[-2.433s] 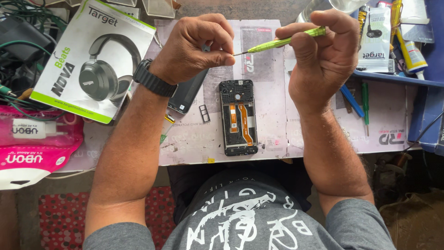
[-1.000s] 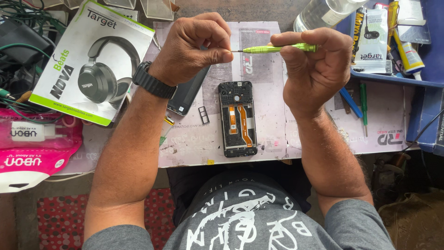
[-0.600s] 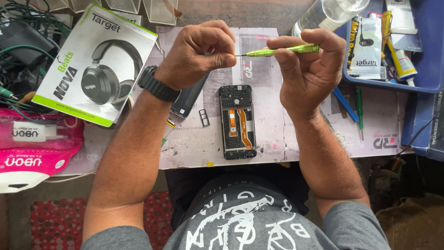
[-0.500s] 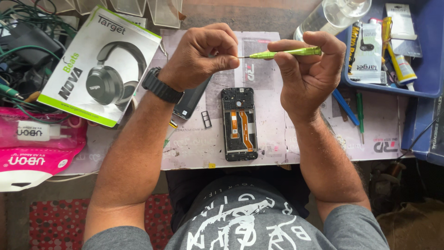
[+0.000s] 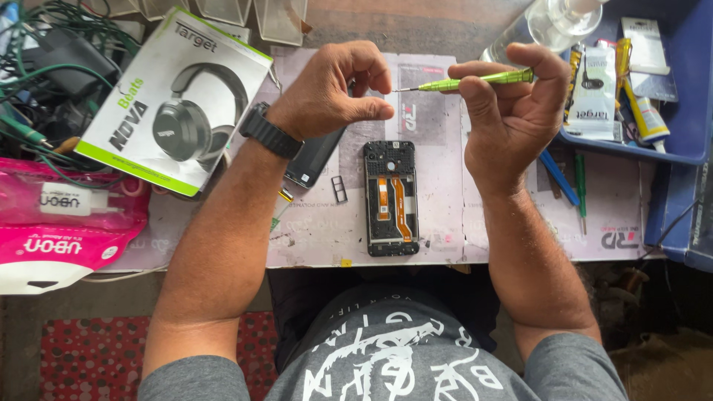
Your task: The person uses a green precision screwdriver to repeatedly loosen and tighten small screws on the internal frame of a disassembled smartphone. The person handles the screwdriver and the phone chassis while working at a cluttered workbench.
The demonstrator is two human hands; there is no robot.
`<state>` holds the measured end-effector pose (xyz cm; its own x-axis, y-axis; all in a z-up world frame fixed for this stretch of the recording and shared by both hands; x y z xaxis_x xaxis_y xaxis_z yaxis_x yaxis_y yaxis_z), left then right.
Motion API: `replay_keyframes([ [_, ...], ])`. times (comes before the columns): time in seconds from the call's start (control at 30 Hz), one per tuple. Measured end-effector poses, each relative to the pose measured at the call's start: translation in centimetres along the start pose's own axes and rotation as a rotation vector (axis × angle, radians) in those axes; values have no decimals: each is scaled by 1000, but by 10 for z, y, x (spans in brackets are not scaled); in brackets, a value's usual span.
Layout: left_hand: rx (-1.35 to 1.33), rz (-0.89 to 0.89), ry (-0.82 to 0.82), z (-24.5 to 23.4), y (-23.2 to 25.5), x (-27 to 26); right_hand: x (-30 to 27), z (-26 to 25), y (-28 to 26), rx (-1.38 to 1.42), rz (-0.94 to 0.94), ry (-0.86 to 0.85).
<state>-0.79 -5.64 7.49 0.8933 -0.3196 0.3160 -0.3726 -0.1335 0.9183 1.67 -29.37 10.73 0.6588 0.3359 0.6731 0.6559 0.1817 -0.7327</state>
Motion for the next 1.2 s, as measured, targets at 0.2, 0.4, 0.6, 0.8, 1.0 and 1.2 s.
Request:
replay_keyframes([
  [0.2, 225, 7, -64, 1, 2, -1, -25, -20, -9, -70, 41, -46],
  [0.4, 418, -69, -137, 16, -10, -5, -64, -31, -18, -202, 94, -106],
  [0.6, 621, -44, -154, 32, -13, -7, -71, -31, -21, -284, 23, -245],
  [0.8, 700, -121, -231, 38, -3, -6, -64, -28, -19, -343, -28, -312],
  [1.0, 759, -237, -271, 40, 0, -6, -67, -22, -15, -359, -22, -355],
  [1.2, 763, -245, -283, 39, -1, -6, -70, -19, -14, -393, -42, -416],
])
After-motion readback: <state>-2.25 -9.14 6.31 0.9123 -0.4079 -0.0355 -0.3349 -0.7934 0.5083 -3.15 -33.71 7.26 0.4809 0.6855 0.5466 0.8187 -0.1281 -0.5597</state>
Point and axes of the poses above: each hand's wrist, its own x-axis towards the middle knuckle, its own z-axis out of the palm, y = z × x, the point moved 3 cm from there along x, towards the middle knuckle, and after that the axes turned 3 degrees about -y, right-handed, at the moved point
